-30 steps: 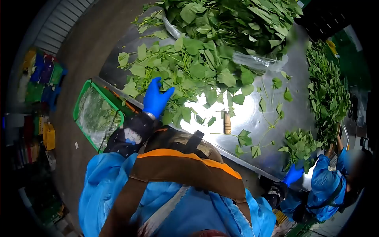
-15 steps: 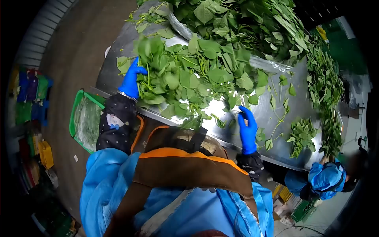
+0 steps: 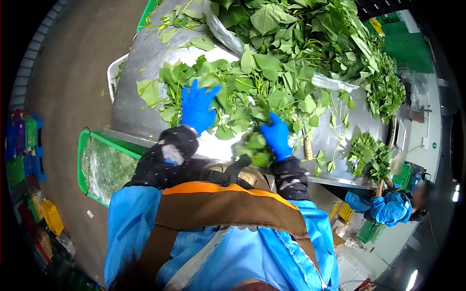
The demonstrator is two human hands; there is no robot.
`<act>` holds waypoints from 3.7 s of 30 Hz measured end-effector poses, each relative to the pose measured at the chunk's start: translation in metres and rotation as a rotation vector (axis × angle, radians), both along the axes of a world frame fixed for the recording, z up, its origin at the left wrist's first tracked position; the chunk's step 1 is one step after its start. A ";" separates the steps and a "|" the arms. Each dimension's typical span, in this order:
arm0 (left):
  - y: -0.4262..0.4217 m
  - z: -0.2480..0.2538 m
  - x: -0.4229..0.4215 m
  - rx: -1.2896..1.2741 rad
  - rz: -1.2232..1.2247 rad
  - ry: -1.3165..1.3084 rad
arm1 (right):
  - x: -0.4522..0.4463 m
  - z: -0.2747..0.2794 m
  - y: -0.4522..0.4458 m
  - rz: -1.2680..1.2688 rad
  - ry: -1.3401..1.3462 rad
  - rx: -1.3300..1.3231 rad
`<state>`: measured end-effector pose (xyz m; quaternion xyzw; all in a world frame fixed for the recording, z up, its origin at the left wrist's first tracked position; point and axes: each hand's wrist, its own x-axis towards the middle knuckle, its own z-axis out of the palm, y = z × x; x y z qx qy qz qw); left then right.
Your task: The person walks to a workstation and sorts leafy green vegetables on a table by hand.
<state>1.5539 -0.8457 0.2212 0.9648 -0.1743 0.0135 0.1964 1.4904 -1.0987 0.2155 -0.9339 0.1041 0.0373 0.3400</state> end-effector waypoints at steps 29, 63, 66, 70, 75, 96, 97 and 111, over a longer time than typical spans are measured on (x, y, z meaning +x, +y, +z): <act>0.020 0.026 -0.018 -0.790 -0.096 0.994 | 0.011 0.097 -0.006 -0.209 0.098 0.820; -0.024 0.021 -0.053 -0.792 -0.256 0.890 | 0.014 0.108 0.038 -0.169 0.035 0.556; -0.014 -0.002 -0.054 -0.582 -0.370 0.542 | 0.026 0.113 0.029 -0.210 -0.136 0.629; -0.005 0.014 -0.048 -0.350 -0.286 0.339 | 0.032 0.107 0.003 -0.141 0.032 0.530; -0.020 0.028 -0.051 -0.161 -0.397 0.149 | 0.034 0.101 0.020 -0.134 0.111 0.725; -0.078 0.087 0.006 -0.854 -0.261 1.085 | -0.001 0.102 -0.005 -0.171 0.106 1.312; -0.084 0.086 0.000 -0.939 -0.239 1.150 | -0.001 0.105 0.000 -0.178 0.092 1.316; -0.075 0.052 -0.017 -1.671 -0.111 1.361 | -0.001 0.077 -0.004 -0.323 -0.078 1.512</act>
